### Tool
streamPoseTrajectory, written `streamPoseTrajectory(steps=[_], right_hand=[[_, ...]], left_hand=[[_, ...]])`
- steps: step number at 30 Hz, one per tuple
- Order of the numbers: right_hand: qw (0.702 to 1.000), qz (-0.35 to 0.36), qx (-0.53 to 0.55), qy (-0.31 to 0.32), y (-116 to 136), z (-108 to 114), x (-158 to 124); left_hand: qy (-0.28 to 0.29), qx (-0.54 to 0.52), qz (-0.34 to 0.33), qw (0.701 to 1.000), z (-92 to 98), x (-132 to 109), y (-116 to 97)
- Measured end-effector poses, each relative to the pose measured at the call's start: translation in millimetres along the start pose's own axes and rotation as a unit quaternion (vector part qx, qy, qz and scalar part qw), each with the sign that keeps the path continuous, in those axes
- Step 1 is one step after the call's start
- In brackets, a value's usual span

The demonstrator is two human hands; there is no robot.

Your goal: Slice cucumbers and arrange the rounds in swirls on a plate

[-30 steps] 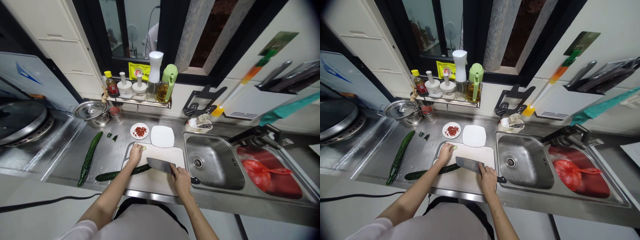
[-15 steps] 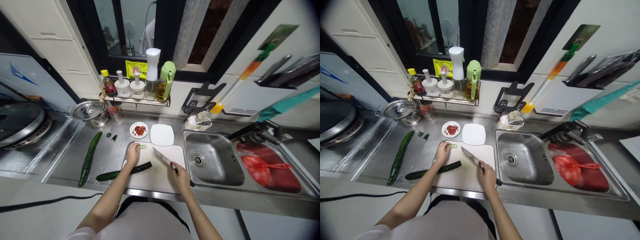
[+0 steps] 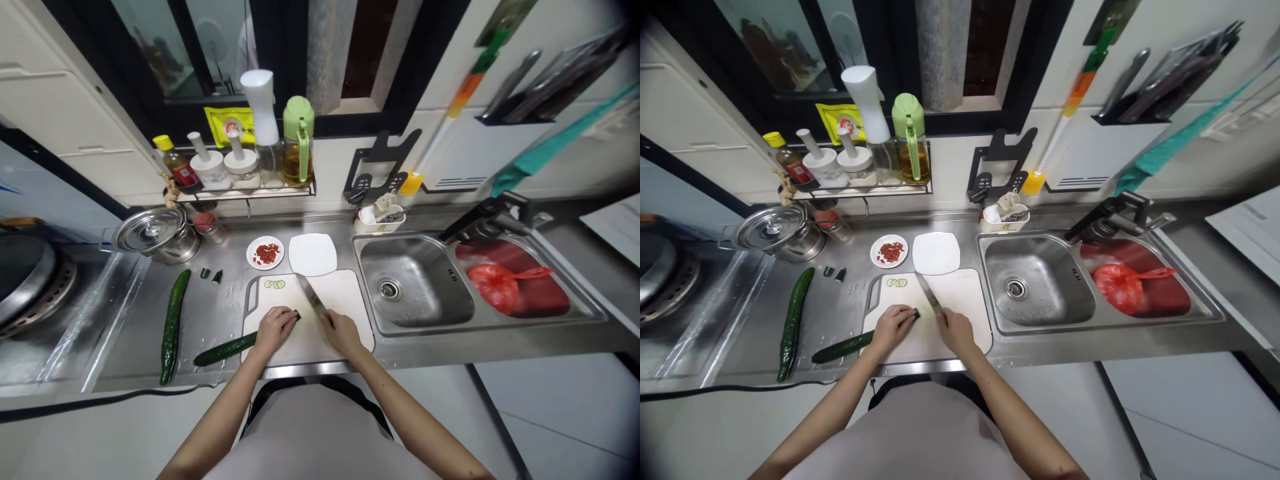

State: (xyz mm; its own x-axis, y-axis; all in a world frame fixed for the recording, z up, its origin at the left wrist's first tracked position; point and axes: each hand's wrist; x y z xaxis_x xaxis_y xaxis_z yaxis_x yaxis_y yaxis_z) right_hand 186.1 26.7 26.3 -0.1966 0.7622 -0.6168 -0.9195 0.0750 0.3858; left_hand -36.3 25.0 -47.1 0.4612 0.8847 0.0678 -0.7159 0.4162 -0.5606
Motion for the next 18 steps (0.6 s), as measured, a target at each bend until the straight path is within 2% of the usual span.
streamPoseTrajectory(steps=[4, 9, 18], right_hand=[[0.998, 0.01, -0.037, 0.052, 13, -9, -4], [0.996, 0.033, -0.051, 0.059, 19, -18, -11], [0.996, 0.043, -0.045, 0.068, 23, -18, -19]], left_hand=[[0.001, 0.0, -0.018, 1.0, -7.5, -1, 5], [0.005, 0.005, -0.026, 1.0, -9.6, -2, 7], [0.006, 0.022, -0.032, 0.999, -8.7, -1, 3]])
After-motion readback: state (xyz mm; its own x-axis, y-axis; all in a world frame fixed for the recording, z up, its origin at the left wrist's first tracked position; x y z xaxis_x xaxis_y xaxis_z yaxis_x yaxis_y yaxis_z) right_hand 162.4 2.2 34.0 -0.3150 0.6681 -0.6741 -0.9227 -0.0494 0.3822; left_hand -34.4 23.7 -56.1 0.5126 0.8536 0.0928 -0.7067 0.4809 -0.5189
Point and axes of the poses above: each hand's wrist, its own x-axis towards the middle knuckle, its own z-axis out of the back of the hand, y = z × x, and after that the axes turned 15 degrees about y, right-handed
